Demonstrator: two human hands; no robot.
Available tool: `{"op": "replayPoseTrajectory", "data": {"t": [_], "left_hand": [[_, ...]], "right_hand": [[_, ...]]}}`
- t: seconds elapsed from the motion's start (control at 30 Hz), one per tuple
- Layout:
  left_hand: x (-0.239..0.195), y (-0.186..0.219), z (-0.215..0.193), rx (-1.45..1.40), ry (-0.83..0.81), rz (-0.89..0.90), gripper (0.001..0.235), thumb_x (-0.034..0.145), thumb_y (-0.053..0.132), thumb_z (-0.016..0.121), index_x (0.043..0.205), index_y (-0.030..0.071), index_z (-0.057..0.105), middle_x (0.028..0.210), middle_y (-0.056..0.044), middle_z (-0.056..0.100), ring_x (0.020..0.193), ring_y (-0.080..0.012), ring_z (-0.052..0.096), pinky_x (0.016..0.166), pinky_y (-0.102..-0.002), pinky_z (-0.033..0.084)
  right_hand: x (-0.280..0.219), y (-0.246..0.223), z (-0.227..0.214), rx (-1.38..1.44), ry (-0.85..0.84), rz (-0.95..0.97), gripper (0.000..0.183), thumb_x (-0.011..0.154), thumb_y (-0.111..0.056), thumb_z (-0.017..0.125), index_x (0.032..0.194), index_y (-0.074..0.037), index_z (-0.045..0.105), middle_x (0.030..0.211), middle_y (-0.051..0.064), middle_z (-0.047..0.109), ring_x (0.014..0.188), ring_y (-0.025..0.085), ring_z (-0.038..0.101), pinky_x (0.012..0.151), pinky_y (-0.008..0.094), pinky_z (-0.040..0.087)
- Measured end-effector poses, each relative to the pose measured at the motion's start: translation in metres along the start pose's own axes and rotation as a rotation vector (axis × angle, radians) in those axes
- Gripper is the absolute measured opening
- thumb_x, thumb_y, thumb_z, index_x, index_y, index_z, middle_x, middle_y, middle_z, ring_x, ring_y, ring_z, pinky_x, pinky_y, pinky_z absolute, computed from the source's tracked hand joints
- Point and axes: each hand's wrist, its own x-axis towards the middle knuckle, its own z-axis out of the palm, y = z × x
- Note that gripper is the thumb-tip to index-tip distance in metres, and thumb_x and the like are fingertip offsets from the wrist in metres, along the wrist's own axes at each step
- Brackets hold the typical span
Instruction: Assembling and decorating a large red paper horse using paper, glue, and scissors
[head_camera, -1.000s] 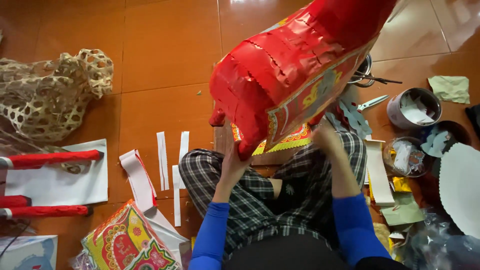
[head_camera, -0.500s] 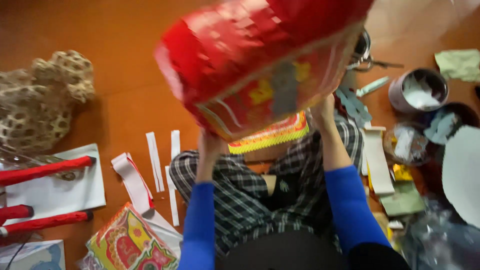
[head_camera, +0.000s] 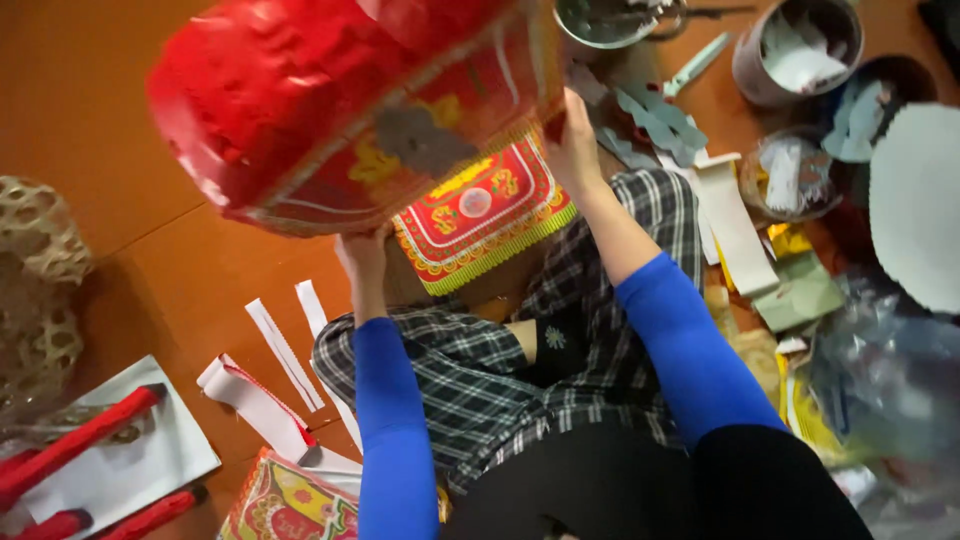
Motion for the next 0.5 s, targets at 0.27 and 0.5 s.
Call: {"op": "replayPoseTrajectory", "data": {"t": [0.27, 0.5], "left_hand": [[0.006, -0.012, 0.007, -0.075, 0.024, 0.097, 0.027, 0.089, 0.022, 0.085, 0.107, 0.002, 0.081, 0.1, -0.01, 0.084, 0.087, -0.0267, 0.08, 0.072, -0.036, 0.061], [-0.013, 0.006, -0.01, -0.89, -0.114, -0.241, 0.07, 0.088, 0.019, 0.096, 0.132, 0.014, 0.042, 0.135, -0.002, 0.065, 0.138, -0.0214, 0.059, 0.133, -0.049, 0.037]], "right_hand": [[-0.007, 0.042, 0.016, -0.123, 0.01, -0.016, 0.071, 0.092, -0.007, 0.083, 0.154, 0.0, 0.049, 0.148, 0.023, 0.065, 0.131, 0.041, 0.066, 0.112, 0.044, 0.055], [-0.051, 0.052, -0.036, -0.191, -0.133, 0.18, 0.082, 0.089, -0.013, 0.089, 0.161, -0.007, 0.05, 0.148, 0.023, 0.058, 0.139, 0.046, 0.06, 0.121, 0.052, 0.047]]}}
